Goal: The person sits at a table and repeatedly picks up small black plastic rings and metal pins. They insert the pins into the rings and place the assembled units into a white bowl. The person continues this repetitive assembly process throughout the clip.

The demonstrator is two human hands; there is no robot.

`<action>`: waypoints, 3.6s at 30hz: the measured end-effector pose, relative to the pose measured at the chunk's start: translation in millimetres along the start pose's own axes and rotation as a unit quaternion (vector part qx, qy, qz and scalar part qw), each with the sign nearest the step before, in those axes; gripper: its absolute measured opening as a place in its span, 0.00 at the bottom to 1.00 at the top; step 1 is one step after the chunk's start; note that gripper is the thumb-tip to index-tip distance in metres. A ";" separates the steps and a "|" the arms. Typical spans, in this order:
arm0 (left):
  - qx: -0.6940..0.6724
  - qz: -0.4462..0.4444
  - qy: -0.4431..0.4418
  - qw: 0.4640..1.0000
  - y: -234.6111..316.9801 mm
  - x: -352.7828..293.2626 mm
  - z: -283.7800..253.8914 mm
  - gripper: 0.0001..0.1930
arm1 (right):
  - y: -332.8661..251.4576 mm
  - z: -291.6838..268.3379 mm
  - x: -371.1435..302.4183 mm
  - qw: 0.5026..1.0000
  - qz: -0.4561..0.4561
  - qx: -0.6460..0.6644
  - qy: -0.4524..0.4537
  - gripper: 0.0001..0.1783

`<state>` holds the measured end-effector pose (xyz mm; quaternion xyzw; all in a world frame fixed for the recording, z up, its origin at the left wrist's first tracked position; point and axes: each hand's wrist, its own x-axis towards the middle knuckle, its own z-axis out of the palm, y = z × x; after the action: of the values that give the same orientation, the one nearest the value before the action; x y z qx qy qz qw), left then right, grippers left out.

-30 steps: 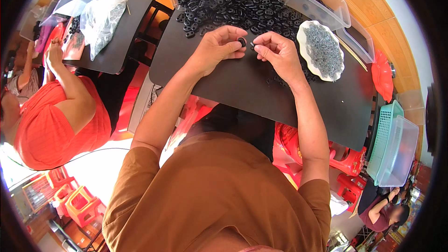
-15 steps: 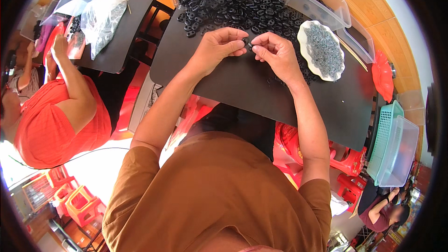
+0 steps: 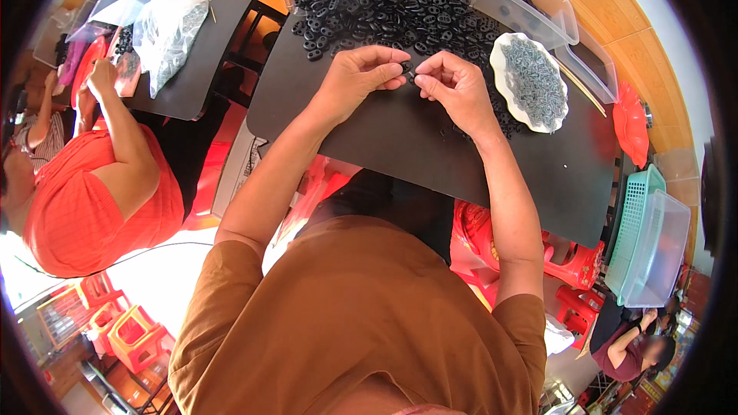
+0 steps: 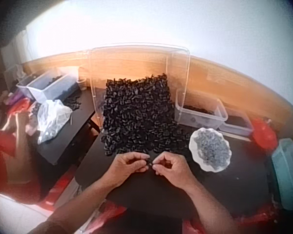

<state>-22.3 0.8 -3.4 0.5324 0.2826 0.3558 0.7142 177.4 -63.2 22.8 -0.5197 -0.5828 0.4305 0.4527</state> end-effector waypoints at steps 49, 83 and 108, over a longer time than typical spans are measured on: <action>0.332 0.133 0.011 0.934 1.9 -2.3 6.8 0.07 | 11.0 9.6 -0.4 0.968 -0.112 -0.222 0.030 0.11; 0.335 0.146 -0.009 0.931 1.4 -15.7 2.9 0.04 | 10.1 10.6 -5.9 0.910 -0.280 -0.307 -0.019 0.07; 0.358 0.185 -0.020 0.915 -2.2 -13.6 1.0 0.03 | 8.9 11.2 -6.7 0.910 -0.269 -0.313 -0.027 0.08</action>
<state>-29.1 -11.2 -5.0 0.8025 0.2732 0.3452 0.4027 168.7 -69.5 11.1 -0.4461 -0.8178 0.1015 0.3491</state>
